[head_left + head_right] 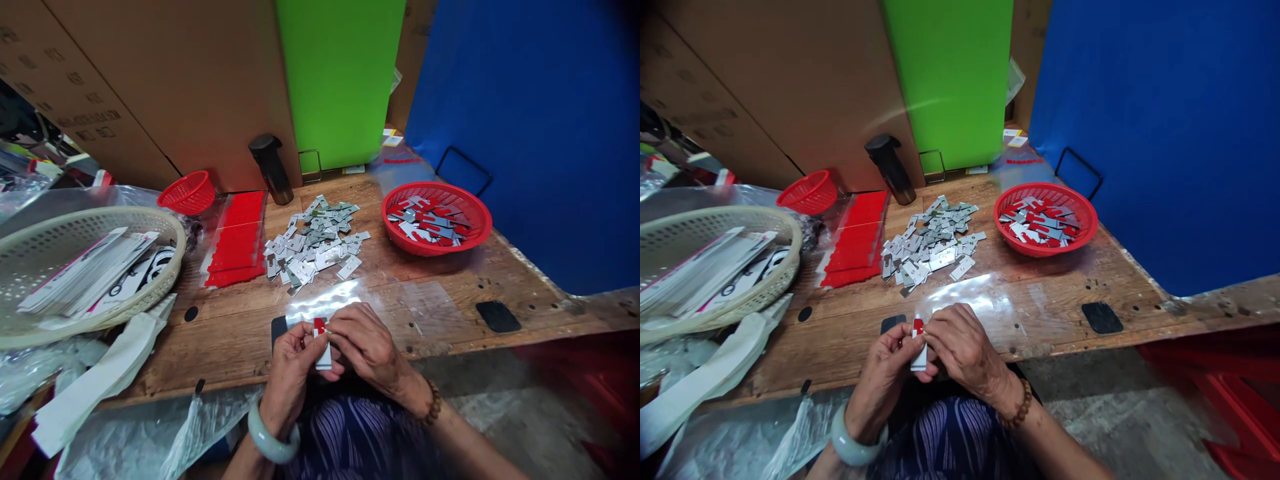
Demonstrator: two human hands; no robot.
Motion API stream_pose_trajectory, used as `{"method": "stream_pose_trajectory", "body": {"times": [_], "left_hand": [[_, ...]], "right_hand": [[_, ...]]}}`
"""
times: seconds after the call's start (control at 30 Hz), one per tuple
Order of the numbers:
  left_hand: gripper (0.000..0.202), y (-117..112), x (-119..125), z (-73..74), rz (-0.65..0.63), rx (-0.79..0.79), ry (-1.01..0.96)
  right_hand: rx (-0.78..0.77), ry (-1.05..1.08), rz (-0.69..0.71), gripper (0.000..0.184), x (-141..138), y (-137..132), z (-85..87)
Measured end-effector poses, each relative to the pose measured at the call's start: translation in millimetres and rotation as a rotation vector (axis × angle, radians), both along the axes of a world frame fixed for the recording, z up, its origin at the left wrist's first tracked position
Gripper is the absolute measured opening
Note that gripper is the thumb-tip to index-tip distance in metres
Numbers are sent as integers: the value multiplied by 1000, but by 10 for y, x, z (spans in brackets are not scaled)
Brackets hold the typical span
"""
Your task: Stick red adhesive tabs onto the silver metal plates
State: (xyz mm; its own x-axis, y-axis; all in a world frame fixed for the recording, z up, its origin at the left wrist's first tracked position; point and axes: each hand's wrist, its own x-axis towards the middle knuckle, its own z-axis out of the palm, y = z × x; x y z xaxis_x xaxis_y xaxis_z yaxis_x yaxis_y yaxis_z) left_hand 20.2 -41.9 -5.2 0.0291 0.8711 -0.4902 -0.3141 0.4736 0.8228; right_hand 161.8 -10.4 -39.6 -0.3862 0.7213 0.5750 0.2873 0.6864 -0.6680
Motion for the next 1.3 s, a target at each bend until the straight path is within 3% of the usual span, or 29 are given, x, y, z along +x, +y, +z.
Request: {"method": "stream_pose_trajectory", "body": {"times": [0.07,0.17,0.4,0.67,0.77,0.9,1.03,1.23,1.3], "left_hand": [[27,6,-4,11,5,-6,1],[29,7,11,6,35,1,72],[22,-73,45,-96,65,180,396],[14,-130,-2,-184,26,469,925],[12,-116,8,-161,17,556,994],[11,-112,7,-151,22,597,1006],[14,-118,-12,-176,42,528,946],[23,-78,-22,-147,21,210,524],[25,-64,-27,-139,11,171,471]], "right_hand": [[34,73,-114,27,16,-49,12],[-43,151,-297,31,-9,-97,35],[-153,125,-293,21,-206,-98,8],[-72,107,-382,21,-364,-174,38],[-171,180,-414,17,-418,-164,50],[-381,298,-402,13,-457,-115,58],[-440,321,-292,12,-433,-81,55],[-408,231,-159,11,-325,-31,16],[-422,220,-130,11,-302,-23,23]]}}
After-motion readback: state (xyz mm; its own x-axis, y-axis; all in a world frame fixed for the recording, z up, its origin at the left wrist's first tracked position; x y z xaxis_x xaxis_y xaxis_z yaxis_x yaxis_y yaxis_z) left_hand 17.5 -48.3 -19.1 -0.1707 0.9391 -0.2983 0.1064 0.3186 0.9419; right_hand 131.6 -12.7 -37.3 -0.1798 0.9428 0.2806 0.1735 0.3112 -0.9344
